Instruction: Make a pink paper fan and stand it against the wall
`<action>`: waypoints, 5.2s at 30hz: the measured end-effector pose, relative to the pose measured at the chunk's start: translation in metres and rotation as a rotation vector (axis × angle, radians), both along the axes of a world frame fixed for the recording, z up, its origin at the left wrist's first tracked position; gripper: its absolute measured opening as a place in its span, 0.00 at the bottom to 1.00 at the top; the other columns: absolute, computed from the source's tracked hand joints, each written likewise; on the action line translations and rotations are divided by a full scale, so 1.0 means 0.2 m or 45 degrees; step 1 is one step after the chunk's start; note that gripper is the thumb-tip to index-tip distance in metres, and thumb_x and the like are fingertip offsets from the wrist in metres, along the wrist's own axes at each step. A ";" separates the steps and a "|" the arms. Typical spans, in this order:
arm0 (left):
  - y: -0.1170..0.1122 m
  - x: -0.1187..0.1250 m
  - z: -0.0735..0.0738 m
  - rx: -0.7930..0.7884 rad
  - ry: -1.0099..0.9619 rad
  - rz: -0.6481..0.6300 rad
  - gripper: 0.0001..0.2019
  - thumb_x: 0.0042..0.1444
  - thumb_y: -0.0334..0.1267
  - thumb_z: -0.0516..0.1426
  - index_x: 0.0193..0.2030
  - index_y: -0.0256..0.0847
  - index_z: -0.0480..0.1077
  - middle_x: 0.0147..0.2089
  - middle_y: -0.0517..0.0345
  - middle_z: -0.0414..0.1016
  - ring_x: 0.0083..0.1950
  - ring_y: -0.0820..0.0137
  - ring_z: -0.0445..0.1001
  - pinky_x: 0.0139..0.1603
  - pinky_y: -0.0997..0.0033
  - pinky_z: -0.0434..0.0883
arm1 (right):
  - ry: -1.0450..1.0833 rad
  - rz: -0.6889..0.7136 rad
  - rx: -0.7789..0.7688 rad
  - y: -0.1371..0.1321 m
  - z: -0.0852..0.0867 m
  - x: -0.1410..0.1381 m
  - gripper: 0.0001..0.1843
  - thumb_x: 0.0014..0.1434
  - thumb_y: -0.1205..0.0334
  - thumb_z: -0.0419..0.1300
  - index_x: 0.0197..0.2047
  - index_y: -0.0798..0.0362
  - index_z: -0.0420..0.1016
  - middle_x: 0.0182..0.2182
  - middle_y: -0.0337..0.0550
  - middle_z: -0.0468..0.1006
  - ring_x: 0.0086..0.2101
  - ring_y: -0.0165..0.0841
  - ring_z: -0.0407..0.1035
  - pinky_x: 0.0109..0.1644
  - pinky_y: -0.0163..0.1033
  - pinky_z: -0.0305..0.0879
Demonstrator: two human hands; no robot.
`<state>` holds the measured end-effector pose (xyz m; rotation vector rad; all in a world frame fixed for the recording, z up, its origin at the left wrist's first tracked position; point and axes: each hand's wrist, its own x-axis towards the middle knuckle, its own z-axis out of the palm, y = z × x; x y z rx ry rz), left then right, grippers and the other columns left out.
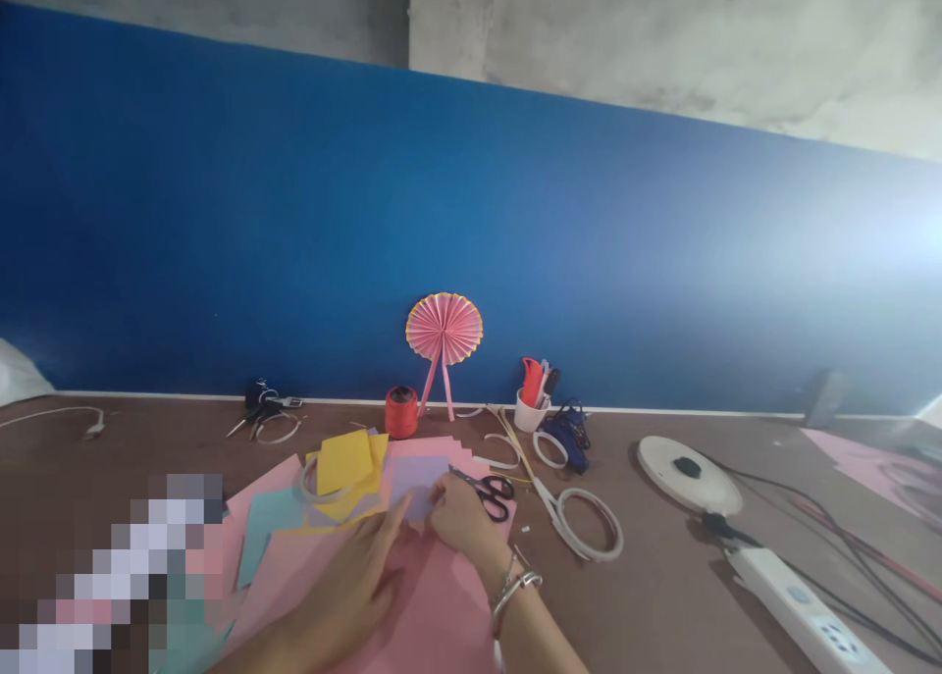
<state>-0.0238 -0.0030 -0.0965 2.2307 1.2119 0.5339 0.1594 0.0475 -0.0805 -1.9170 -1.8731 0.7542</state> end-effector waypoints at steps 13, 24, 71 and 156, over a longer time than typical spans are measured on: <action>0.00 0.00 -0.03 0.039 -0.011 -0.018 0.42 0.49 0.24 0.49 0.71 0.42 0.36 0.59 0.44 0.63 0.59 0.58 0.60 0.62 0.52 0.57 | -0.083 -0.024 0.031 -0.02 0.06 -0.03 0.17 0.40 0.75 0.54 0.33 0.54 0.77 0.29 0.41 0.80 0.31 0.31 0.70 0.31 0.31 0.56; 0.00 0.00 -0.01 0.030 -0.020 -0.020 0.42 0.49 0.24 0.49 0.71 0.42 0.36 0.58 0.44 0.64 0.57 0.57 0.61 0.61 0.53 0.58 | -0.209 -0.087 0.034 -0.05 0.14 -0.06 0.13 0.40 0.70 0.58 0.31 0.50 0.78 0.27 0.40 0.80 0.31 0.34 0.71 0.32 0.34 0.55; 0.00 0.01 0.00 0.016 0.065 0.005 0.40 0.50 0.25 0.49 0.70 0.41 0.41 0.55 0.45 0.67 0.54 0.57 0.63 0.58 0.54 0.58 | -0.159 -0.025 0.040 -0.04 0.08 -0.04 0.12 0.39 0.70 0.60 0.31 0.53 0.76 0.29 0.40 0.79 0.31 0.31 0.69 0.30 0.32 0.53; 0.04 -0.05 0.03 0.704 -0.321 0.487 0.22 0.60 0.35 0.49 0.62 0.42 0.56 0.33 0.58 0.73 0.37 0.63 0.73 0.58 0.42 0.58 | 0.624 0.116 -0.060 -0.01 0.14 0.05 0.07 0.43 0.65 0.57 0.21 0.56 0.75 0.21 0.40 0.77 0.25 0.30 0.68 0.31 0.33 0.61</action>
